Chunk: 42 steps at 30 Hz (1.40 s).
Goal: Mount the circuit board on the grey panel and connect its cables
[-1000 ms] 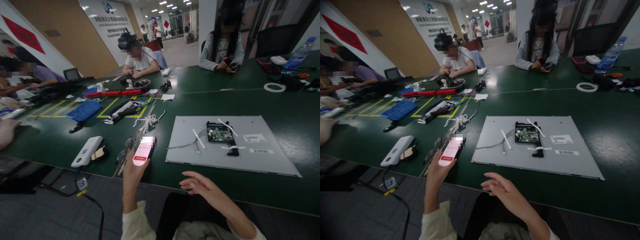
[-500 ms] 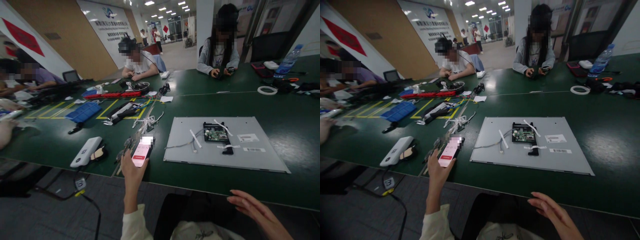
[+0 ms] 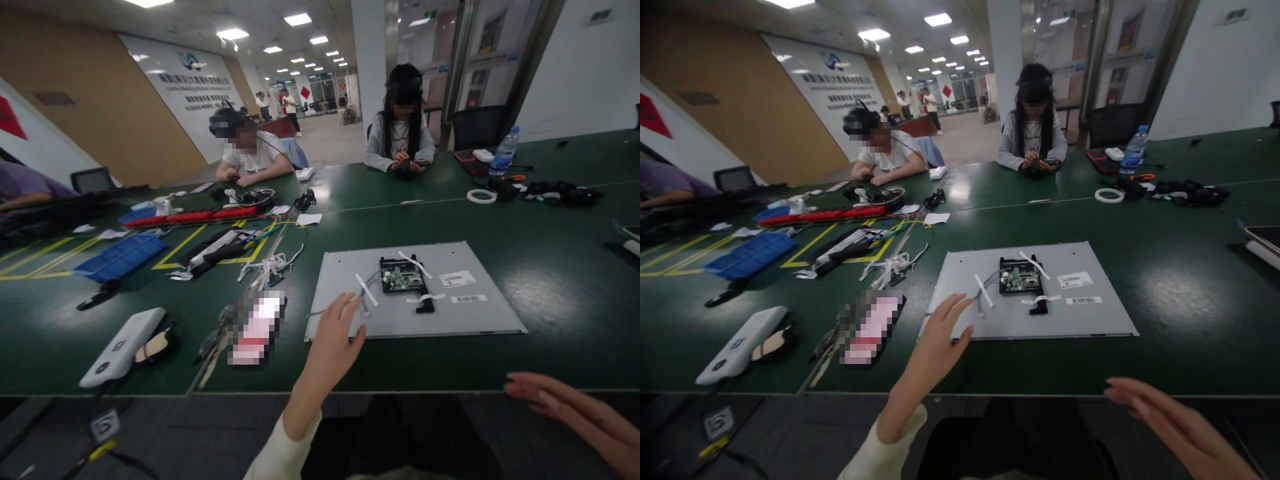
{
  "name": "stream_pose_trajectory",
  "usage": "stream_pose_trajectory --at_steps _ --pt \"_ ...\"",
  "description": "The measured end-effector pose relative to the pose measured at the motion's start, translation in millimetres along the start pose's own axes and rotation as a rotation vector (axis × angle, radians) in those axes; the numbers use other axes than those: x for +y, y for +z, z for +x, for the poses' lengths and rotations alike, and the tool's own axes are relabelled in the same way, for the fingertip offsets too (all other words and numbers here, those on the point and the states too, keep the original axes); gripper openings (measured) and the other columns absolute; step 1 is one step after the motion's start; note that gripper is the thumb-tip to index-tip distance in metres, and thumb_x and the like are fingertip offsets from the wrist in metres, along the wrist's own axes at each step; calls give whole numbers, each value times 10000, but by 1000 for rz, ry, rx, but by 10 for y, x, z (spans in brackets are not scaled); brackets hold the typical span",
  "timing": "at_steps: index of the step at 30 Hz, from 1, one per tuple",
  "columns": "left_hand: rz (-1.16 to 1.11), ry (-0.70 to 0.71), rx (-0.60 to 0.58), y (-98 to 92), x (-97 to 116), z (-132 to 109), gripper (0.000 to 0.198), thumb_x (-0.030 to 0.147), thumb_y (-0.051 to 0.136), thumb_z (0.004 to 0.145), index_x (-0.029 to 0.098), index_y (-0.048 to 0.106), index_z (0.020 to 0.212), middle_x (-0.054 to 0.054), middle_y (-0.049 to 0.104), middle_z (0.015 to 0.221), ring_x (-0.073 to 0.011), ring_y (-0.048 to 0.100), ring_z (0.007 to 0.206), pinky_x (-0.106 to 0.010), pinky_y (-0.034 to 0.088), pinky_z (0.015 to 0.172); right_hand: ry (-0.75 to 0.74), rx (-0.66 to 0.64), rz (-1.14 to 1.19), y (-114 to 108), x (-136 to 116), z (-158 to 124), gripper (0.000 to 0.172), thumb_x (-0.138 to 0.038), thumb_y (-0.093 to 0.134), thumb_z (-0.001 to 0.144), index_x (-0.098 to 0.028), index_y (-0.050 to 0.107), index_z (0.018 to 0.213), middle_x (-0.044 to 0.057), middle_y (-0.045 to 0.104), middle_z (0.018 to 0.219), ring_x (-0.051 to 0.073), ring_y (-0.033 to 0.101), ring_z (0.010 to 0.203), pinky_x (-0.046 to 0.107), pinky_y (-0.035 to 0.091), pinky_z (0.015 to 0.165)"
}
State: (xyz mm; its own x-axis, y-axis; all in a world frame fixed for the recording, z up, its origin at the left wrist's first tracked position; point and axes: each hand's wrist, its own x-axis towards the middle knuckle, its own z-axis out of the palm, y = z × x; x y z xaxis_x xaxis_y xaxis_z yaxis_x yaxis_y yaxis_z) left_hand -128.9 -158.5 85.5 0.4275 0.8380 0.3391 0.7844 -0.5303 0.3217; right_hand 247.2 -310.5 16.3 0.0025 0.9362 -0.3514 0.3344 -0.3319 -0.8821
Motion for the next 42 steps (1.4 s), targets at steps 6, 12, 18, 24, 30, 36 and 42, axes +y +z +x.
stream_pose_trajectory --at_steps 6,12,18,24,30,36,42 --pt "94 -6 -68 346 108 1025 469 286 515 865 159 438 1310 -135 525 1299 -284 482 1215 -435 393 1020 -349 42 -265 -181 -1009 1173 440 -508 454 873 -247 643 1172 67 646 1190 260 591 1114 435 454 987" --pt "41 -65 -94 997 -128 1301 504 364 458 906 125 400 1345 -170 462 1374 -277 448 1266 -412 377 1027 -602 257 -424 158 -1188 2412 444 -454 422 893 -228 584 1239 94 598 1247 260 508 1210 473 354 1056" --pt "-117 -51 -74 1127 -345 1230 604 459 363 936 123 265 1429 -173 344 1470 -259 332 1362 -426 289 1106 -747 247 -436 443 -981 2836 526 -499 372 913 -209 469 1340 115 489 1364 233 438 1274 437 319 1086" --pt "-108 -56 -102 1128 -385 1218 581 443 383 929 138 299 1417 -159 354 1470 -270 331 1362 -446 275 1115 -779 136 -519 428 -929 2812 671 -555 498 840 -231 369 1414 114 423 1423 263 384 1312 458 308 1074" --pt "-111 -57 -95 1118 -382 1218 553 404 414 921 144 327 1402 -156 381 1453 -267 344 1353 -466 288 1106 -810 66 -622 436 -978 2812 823 -592 582 761 -245 303 1453 137 403 1434 313 371 1311 517 270 1056" --pt "-117 -55 -100 1139 -403 1228 544 395 409 924 145 328 1400 -150 370 1460 -264 321 1365 -468 280 1110 -813 64 -640 442 -955 2798 863 -613 593 741 -251 286 1461 137 371 1455 311 349 1325 512 235 1074" --pt "-137 -47 -102 1160 -428 1258 550 374 434 914 143 324 1400 -149 378 1454 -260 337 1356 -457 286 1110 -816 72 -608 435 -966 2778 836 -600 586 756 -255 290 1457 117 387 1449 308 349 1323 509 234 1078"
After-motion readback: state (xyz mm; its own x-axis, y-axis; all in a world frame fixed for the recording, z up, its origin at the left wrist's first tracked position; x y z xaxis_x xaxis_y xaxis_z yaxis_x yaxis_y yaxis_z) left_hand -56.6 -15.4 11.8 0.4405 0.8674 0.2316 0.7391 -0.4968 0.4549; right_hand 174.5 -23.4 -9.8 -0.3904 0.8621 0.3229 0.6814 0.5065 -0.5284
